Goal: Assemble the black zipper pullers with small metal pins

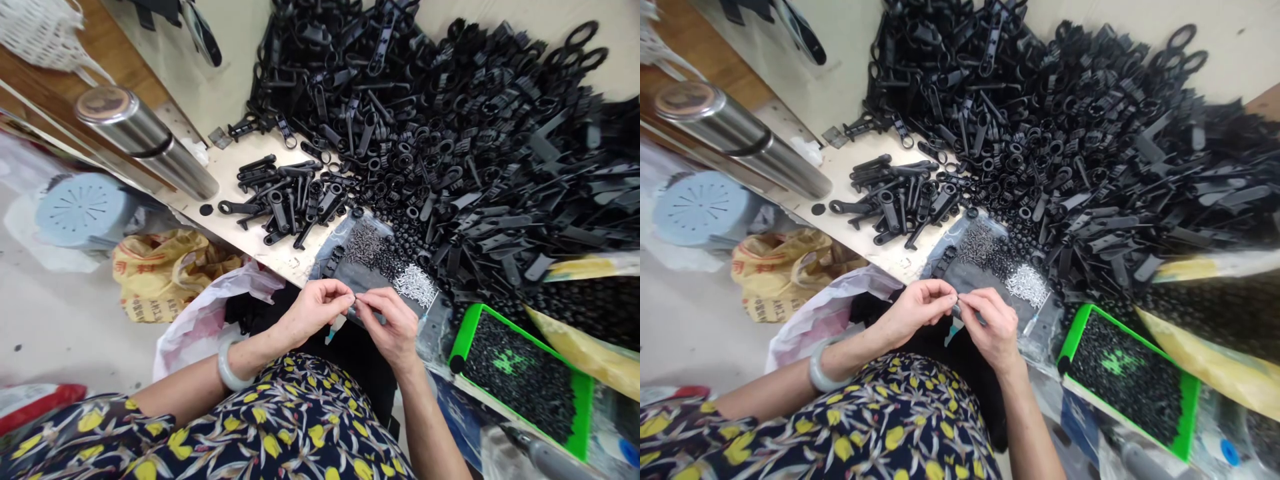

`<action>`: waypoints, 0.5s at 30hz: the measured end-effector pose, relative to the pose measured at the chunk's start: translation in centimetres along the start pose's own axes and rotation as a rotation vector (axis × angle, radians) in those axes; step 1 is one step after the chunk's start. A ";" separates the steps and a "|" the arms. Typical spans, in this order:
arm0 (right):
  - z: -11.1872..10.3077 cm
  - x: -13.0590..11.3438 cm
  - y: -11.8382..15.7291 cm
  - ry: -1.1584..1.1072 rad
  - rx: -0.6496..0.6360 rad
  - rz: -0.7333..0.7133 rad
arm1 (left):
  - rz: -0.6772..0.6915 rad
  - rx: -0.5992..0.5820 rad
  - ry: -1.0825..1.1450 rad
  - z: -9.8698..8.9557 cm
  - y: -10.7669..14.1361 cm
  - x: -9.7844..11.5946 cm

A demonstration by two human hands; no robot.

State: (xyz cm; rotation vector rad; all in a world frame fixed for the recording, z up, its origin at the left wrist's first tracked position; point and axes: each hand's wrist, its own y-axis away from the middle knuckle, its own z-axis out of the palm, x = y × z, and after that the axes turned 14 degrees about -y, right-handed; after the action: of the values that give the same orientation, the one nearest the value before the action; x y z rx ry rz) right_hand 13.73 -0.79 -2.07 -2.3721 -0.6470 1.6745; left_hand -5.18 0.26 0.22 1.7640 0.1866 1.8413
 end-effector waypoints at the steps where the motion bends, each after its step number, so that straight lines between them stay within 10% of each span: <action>1: -0.1 0.0 0.0 -0.020 -0.019 0.014 | 0.002 0.003 0.005 0.0 0.0 -0.1; 15: 0.9 -0.3 0.4 0.044 -0.019 0.034 | -0.116 -0.017 0.175 0.0 -0.4 -0.6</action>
State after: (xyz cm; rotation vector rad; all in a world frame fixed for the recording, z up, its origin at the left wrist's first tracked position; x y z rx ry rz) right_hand 12.96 -1.32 -2.29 -2.4397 -0.6209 1.6311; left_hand -5.05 0.32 -0.45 1.5461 0.3332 1.9061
